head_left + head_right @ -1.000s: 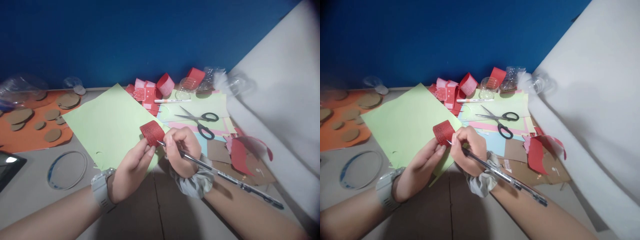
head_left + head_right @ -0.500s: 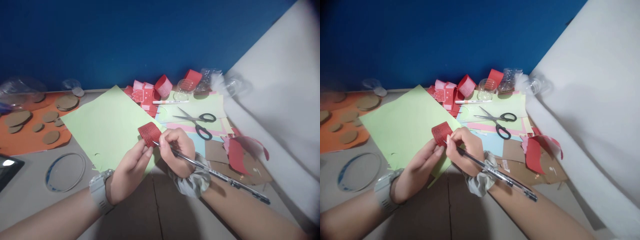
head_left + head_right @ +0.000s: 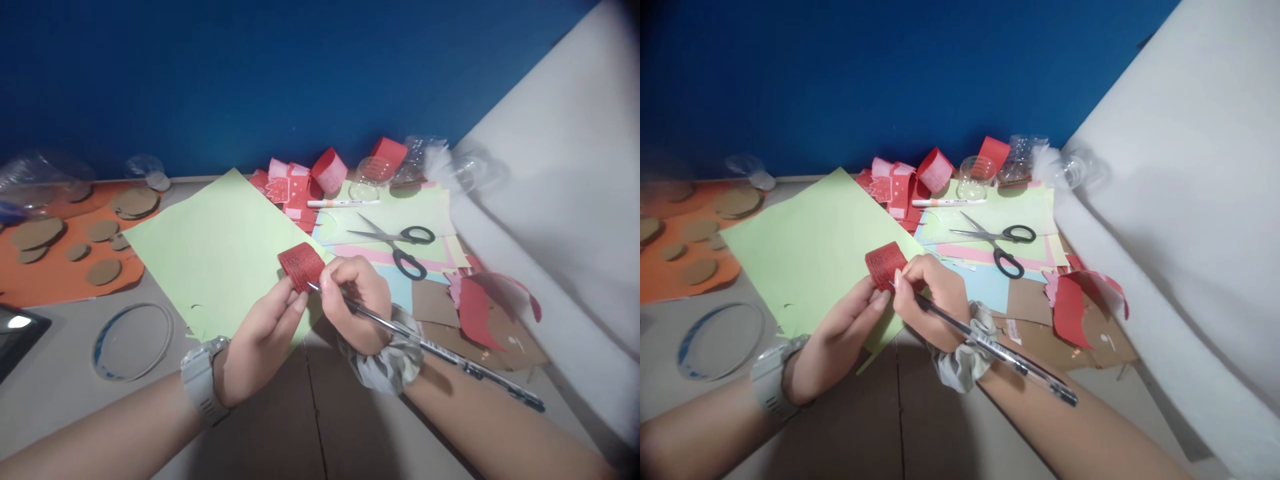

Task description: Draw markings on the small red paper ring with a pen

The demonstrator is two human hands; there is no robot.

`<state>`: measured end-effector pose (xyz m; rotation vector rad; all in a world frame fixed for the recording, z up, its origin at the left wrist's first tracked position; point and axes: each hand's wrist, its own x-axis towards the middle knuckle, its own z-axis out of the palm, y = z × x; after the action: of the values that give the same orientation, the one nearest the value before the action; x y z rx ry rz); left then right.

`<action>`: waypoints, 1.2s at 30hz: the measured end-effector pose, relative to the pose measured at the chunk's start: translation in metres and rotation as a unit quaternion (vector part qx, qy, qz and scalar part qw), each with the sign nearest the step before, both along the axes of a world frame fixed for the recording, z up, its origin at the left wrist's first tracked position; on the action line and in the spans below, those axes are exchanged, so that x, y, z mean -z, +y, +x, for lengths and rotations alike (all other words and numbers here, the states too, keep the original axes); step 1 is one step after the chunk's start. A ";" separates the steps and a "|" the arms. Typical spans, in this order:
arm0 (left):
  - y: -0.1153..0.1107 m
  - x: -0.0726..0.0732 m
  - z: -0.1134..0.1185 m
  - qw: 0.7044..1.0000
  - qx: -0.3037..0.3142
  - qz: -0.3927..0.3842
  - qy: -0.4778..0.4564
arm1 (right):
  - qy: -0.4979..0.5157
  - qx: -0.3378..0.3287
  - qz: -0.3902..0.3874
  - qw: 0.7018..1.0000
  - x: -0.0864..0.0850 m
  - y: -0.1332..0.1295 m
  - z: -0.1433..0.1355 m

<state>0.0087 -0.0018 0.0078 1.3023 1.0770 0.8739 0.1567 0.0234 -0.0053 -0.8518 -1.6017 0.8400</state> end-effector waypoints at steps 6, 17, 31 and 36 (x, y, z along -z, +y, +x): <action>0.000 0.000 0.000 1.000 0.005 0.000 -0.013 | 0.012 -0.004 -0.003 1.000 0.002 -0.001 0.000; 0.002 0.004 0.000 1.000 0.011 0.009 -0.025 | 0.013 -0.005 -0.015 1.000 0.005 0.000 0.002; 0.001 0.003 0.000 1.000 0.001 0.003 -0.028 | 0.013 -0.004 -0.012 1.000 0.007 0.001 0.002; 0.000 0.005 0.000 1.000 0.002 -0.006 -0.024 | 0.014 -0.006 -0.011 1.000 0.007 0.001 0.003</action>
<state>0.0085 -0.0014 0.0024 1.2657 1.0407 0.8904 0.1594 0.0239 -0.0126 -0.8436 -1.5764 0.8759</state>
